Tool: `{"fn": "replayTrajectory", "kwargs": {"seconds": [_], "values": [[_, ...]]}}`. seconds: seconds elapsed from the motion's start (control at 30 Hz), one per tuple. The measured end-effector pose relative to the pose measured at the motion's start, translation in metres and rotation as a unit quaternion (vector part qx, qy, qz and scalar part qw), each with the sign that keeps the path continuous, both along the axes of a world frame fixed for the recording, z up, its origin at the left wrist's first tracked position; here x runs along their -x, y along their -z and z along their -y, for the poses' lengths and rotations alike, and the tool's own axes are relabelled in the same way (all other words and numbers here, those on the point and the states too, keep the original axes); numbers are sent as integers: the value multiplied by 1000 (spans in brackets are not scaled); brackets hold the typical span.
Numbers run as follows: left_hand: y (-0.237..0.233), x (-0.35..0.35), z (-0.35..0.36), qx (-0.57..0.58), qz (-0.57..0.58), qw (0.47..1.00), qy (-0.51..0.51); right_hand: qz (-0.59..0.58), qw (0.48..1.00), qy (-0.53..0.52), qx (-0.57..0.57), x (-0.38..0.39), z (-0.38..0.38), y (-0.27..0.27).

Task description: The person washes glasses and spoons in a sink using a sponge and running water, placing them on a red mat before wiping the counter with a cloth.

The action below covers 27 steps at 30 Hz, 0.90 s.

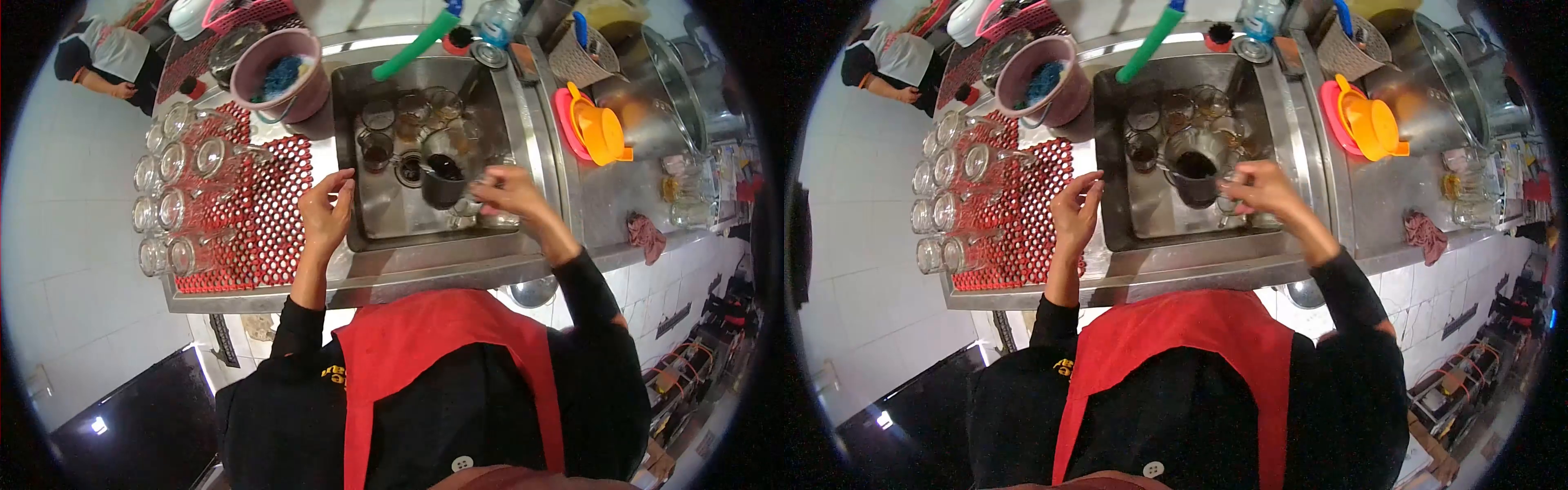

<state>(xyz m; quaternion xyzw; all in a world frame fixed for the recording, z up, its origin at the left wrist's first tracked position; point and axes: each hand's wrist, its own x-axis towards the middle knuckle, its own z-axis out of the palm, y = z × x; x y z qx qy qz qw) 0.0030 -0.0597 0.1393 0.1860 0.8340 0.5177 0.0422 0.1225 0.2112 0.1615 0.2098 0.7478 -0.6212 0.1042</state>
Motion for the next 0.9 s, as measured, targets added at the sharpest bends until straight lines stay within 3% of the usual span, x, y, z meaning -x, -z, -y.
{"fn": "replayTrajectory", "kwargs": {"seconds": [0.07, 0.1, 0.13, 0.3, 0.53, 0.73, 0.8, 0.87, 0.9], "values": [[0, 0, 24, -23, -9, 999, -29, 65, 997, -38, 17, 32, 24, 57], [-6, -4, 36, -15, 45, 997, -54, 126, 991, -49, 12, 46, 34, 88], [1, -2, 49, -38, -32, 998, -48, 139, 988, -74, 7, 55, 44, 109], [-2, -9, 98, -71, -10, 993, -93, 184, 978, -99, 20, 79, 73, 199], [-1, -6, 104, -44, -6, 995, -91, 178, 978, -78, 76, 92, 91, 258], [3, 8, 55, -5, -93, 995, 33, 215, 948, -232, 25, 97, 98, 268], [3, 14, 25, 37, -94, 988, 113, 226, 934, -275, -17, 104, 97, 254], [26, 31, -6, 80, -150, 967, 192, 235, 855, -411, -211, 110, 106, 184], [42, 35, -22, 172, -198, 948, 181, 84, 831, -443, -325, 107, 96, 298]]}}
